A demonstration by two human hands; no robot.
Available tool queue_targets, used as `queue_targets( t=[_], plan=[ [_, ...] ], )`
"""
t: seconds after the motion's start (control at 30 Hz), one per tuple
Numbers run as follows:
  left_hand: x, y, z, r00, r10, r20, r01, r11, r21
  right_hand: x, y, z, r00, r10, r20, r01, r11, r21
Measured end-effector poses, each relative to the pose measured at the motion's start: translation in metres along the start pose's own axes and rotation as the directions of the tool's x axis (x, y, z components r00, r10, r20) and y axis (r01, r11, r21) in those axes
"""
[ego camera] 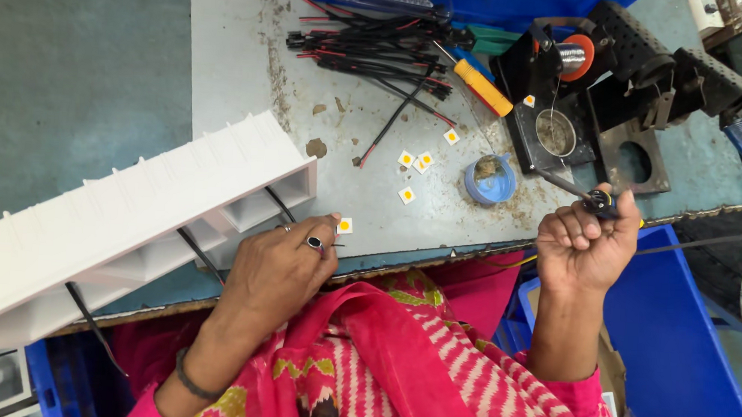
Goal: The person solders wires onto small LED chip components at a workbench using a soldering iron, dipping the wire ends in flux from a blue cup before soldering. Finished wired LED assemblies are placed into a blue crate holding similar white fixture units.
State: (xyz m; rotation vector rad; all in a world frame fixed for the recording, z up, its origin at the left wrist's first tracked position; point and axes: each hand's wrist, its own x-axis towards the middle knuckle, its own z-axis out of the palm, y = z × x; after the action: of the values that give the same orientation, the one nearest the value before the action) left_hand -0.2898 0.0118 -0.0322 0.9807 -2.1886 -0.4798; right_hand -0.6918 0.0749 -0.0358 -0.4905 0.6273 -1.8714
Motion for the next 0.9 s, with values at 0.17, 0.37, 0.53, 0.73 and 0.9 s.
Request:
queue_targets(
  t=[0.17, 0.37, 0.53, 0.73, 0.9],
  plan=[
    [-0.001, 0.002, 0.003, 1.0, -0.008, -0.006, 0.008, 1.0, -0.004, 0.001, 0.001, 0.01, 1.0, 0.007, -0.023, -0.008, 0.999, -0.032],
    [-0.004, 0.006, 0.001, 1.0, -0.015, 0.001, 0.015, 1.0, -0.005, -0.003, 0.006, 0.036, 0.946, -0.321, -0.053, 0.276, 0.877, -0.393],
    [-0.004, 0.01, -0.003, 1.0, -0.019, -0.012, 0.018, 1.0, -0.005, 0.011, 0.008, 0.051, 0.774, -0.607, 0.18, 0.509, 0.429, -0.746],
    [-0.005, 0.011, -0.007, 1.0, -0.012, -0.016, 0.012, 1.0, 0.0, 0.024, -0.004, 0.038, 0.722, -0.605, 0.336, 0.477, 0.082, -0.875],
    [-0.007, 0.012, -0.007, 1.0, -0.023, -0.007, 0.024, 0.999, 0.024, 0.023, -0.016, 0.023, 0.707, -0.591, 0.389, 0.466, -0.024, -0.884]
  ],
)
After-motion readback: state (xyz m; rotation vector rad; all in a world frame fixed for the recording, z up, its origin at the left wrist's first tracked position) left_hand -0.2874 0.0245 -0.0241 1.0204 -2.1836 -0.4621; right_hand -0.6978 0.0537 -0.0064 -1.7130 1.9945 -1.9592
